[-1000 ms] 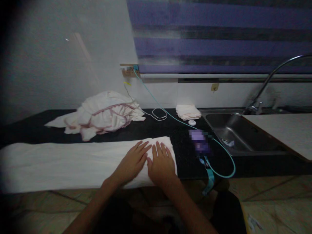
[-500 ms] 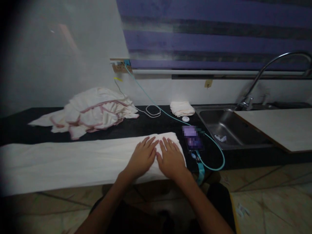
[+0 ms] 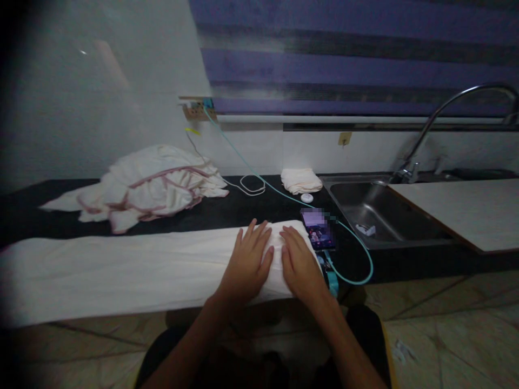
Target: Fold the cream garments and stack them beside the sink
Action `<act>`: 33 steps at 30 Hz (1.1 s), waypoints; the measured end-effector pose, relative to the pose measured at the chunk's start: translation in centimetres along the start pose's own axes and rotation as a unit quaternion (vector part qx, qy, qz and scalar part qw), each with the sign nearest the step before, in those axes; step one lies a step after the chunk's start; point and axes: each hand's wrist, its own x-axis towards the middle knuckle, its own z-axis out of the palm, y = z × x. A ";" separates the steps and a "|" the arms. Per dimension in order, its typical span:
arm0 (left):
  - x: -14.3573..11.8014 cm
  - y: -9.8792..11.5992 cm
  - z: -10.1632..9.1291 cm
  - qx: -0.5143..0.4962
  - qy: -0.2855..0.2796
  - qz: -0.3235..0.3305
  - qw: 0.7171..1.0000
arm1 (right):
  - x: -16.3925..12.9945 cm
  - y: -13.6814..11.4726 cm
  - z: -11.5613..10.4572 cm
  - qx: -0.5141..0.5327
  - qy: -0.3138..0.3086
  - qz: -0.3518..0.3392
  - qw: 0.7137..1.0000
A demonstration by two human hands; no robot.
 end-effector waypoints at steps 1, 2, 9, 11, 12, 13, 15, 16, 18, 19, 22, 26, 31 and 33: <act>-0.4 1.0 -0.4 -0.016 0.003 0.025 1.000 | -0.4 -0.2 -0.7 0.034 0.049 0.005 0.998; -0.8 2.0 -0.6 -0.034 -0.004 0.055 0.998 | -0.9 -0.4 -1.5 0.060 0.099 0.015 0.993; -1.2 5.6 2.9 -0.042 -0.139 0.116 0.983 | -7.6 -1.4 -4.7 0.079 0.279 0.195 0.937; -0.7 5.0 4.4 -0.003 -0.160 0.116 0.980 | -9.4 -1.3 -4.6 0.075 0.269 0.235 0.931; -0.5 4.6 4.9 0.012 -0.164 0.123 0.979 | -10.1 -1.2 -4.5 0.073 0.264 0.249 0.929; -0.5 4.3 5.1 0.020 -0.165 0.134 0.977 | -10.6 -1.1 -4.5 0.072 0.261 0.262 0.926; -0.6 3.8 4.9 0.013 -0.166 0.155 0.974 | -11.3 -1.0 -4.4 0.077 0.251 0.283 0.922; -0.7 3.6 4.6 0.002 -0.169 0.161 0.972 | -11.3 -0.9 -4.4 0.083 0.244 0.293 0.921; -0.8 3.3 3.7 -0.031 -0.179 0.169 0.969 | -11.0 -1.0 -4.5 0.103 0.224 0.305 0.920; -0.8 3.3 3.2 -0.052 -0.189 0.167 0.966 | -10.7 -1.1 -4.5 0.115 0.213 0.306 0.921; -0.2 3.4 1.7 -0.150 -0.196 0.104 0.964 | -9.5 -1.5 -4.2 0.168 0.191 0.308 0.917; 1.2 4.4 -0.3 -0.355 -0.106 0.012 0.929 | -7.2 -1.8 -2.8 0.311 0.216 0.321 0.868; 2.5 5.9 -0.7 -0.479 0.038 -0.128 0.868 | -2.1 -1.3 0.4 0.417 0.193 0.276 0.844; 2.6 6.4 -0.4 -0.474 0.041 -0.115 0.872 | -0.2 -1.3 1.7 0.331 0.150 0.214 0.907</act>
